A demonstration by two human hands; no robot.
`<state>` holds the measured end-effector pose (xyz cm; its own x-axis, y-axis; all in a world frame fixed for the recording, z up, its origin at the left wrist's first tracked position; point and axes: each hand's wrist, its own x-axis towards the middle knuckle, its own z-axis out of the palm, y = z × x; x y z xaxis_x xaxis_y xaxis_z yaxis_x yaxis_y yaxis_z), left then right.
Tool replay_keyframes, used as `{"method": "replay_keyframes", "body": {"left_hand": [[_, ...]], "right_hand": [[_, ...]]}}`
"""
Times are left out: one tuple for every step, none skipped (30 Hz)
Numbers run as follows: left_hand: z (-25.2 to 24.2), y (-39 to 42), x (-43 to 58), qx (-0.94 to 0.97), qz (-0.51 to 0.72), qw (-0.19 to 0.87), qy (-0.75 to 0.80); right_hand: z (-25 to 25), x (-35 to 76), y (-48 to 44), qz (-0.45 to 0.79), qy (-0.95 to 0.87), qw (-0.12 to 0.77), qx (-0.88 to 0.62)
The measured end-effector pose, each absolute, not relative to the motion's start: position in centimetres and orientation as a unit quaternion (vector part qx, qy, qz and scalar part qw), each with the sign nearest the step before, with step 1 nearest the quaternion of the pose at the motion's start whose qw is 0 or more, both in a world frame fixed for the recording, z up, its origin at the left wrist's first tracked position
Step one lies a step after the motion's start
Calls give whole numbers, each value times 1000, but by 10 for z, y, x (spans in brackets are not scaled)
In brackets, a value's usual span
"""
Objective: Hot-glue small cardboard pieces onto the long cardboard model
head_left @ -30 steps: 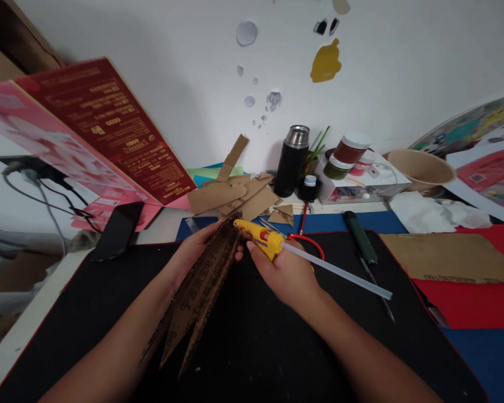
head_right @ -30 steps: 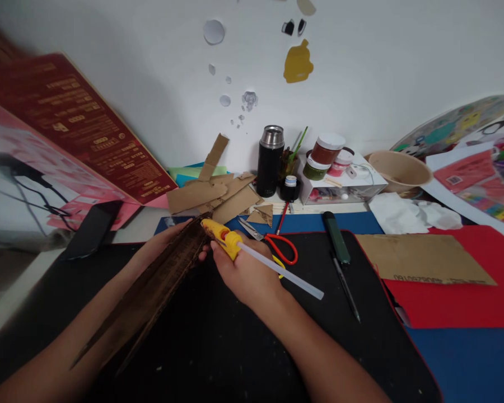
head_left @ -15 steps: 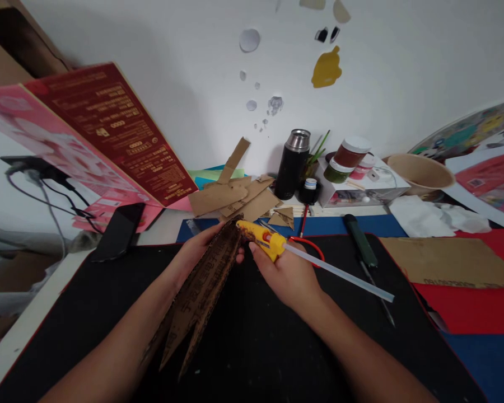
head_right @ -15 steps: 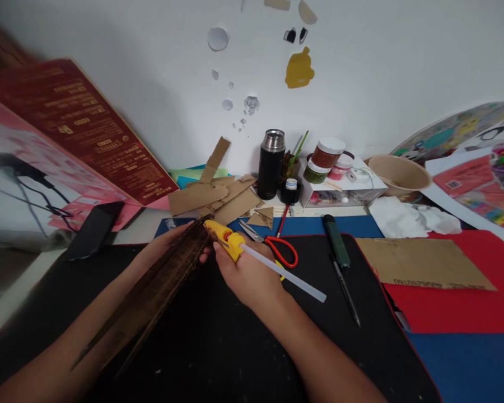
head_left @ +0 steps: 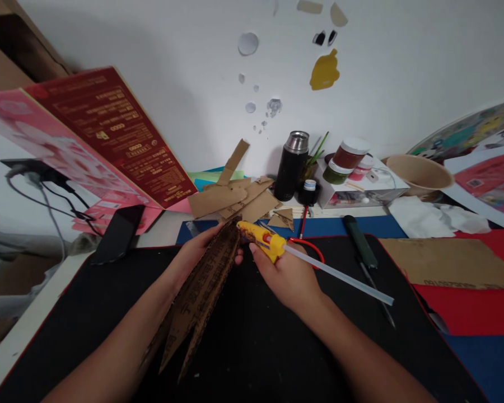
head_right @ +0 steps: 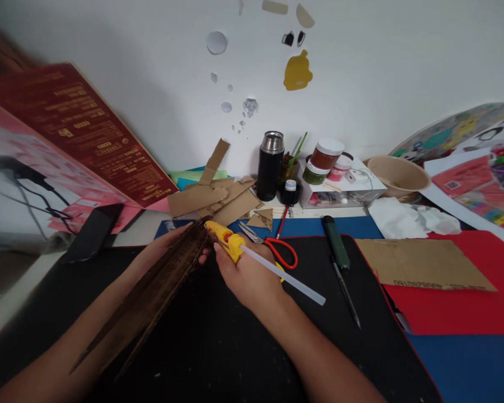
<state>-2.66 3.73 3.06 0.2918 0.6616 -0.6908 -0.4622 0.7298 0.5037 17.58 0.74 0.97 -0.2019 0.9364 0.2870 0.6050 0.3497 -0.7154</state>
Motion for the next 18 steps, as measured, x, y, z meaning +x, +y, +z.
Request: {"method": "replay_keyframes", "body": {"left_hand": [[28, 37, -27, 107, 353, 798, 477], [26, 38, -28, 109, 352, 799, 475], [24, 38, -29, 111, 351, 800, 473], [23, 38, -30, 113, 351, 801, 471], [21, 38, -30, 115, 350, 803, 469], [20, 38, -31, 116, 350, 803, 468], [19, 38, -31, 118, 351, 803, 468], [19, 38, -31, 120, 352, 801, 469], [18, 38, -31, 122, 353, 799, 471], [18, 38, -31, 124, 353, 798, 472], [17, 38, -31, 124, 352, 798, 473], [17, 38, -31, 123, 353, 798, 473], [17, 38, -31, 121, 352, 799, 472], [18, 38, -31, 119, 351, 801, 469], [18, 38, -31, 118, 352, 804, 465], [18, 37, -31, 117, 355, 805, 460], [19, 37, -31, 118, 357, 806, 457], [19, 36, -32, 118, 357, 807, 455]], "right_hand": [[9, 176, 7, 233, -740, 357, -520], [9, 176, 7, 234, -741, 356, -520], [9, 176, 8, 235, -741, 354, -520], [9, 176, 8, 238, -741, 352, -521], [9, 176, 8, 241, -740, 350, -521], [9, 176, 8, 244, -740, 348, -522], [9, 176, 8, 246, -738, 347, -523], [9, 175, 7, 247, -739, 344, -524], [9, 175, 7, 248, -740, 341, -524], [10, 175, 7, 248, -740, 339, -525], [10, 175, 7, 249, -740, 338, -525], [10, 175, 7, 253, -740, 338, -524], [10, 175, 7, 257, -738, 339, -524], [10, 175, 7, 261, -736, 340, -524], [10, 175, 6, 264, -734, 341, -525], [10, 175, 6, 266, -732, 341, -526], [9, 175, 6, 267, -731, 342, -527], [9, 175, 6, 267, -731, 343, -526]]}}
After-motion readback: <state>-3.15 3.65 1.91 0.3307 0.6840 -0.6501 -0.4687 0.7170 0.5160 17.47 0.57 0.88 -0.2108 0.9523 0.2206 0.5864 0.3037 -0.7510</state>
